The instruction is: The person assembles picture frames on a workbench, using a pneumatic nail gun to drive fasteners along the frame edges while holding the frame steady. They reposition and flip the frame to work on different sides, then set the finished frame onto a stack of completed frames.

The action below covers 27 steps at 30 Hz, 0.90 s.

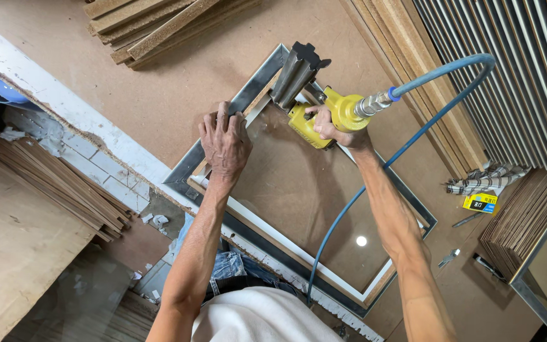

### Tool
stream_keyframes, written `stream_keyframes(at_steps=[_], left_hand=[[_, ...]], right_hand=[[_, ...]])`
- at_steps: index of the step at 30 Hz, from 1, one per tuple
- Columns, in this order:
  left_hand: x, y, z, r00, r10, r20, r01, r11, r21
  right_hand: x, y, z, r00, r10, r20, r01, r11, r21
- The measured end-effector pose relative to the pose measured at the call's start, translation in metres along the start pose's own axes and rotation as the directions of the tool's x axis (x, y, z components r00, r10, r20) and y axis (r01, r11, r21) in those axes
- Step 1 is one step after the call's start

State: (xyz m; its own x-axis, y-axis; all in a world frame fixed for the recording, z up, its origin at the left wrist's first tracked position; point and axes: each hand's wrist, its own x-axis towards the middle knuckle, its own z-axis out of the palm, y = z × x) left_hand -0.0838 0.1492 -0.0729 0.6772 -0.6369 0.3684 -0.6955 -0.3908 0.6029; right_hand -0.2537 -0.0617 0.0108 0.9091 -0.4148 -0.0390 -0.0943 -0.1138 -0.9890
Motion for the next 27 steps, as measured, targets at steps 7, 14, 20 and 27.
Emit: stream_keyframes(at_steps=[7,14,20,27], left_hand=[[-0.001,-0.002,0.002,1.0,-0.008,0.021,0.007,1.0,0.01],[-0.004,-0.005,0.007,1.0,0.001,0.025,-0.001,1.0,0.02],[-0.006,-0.006,0.011,0.999,-0.013,0.039,0.011,0.999,0.04],[-0.004,-0.005,-0.007,0.998,0.023,0.052,-0.026,0.998,0.057]], right_hand=[[0.001,0.001,0.0,1.0,-0.024,0.014,0.024,0.999,0.023],[-0.003,0.01,-0.002,0.999,-0.051,0.001,0.051,0.998,0.023],[-0.007,0.008,0.0,1.0,-0.02,-0.017,0.02,1.0,0.005],[-0.029,-0.001,0.041,0.992,-0.074,0.104,0.067,0.996,0.064]])
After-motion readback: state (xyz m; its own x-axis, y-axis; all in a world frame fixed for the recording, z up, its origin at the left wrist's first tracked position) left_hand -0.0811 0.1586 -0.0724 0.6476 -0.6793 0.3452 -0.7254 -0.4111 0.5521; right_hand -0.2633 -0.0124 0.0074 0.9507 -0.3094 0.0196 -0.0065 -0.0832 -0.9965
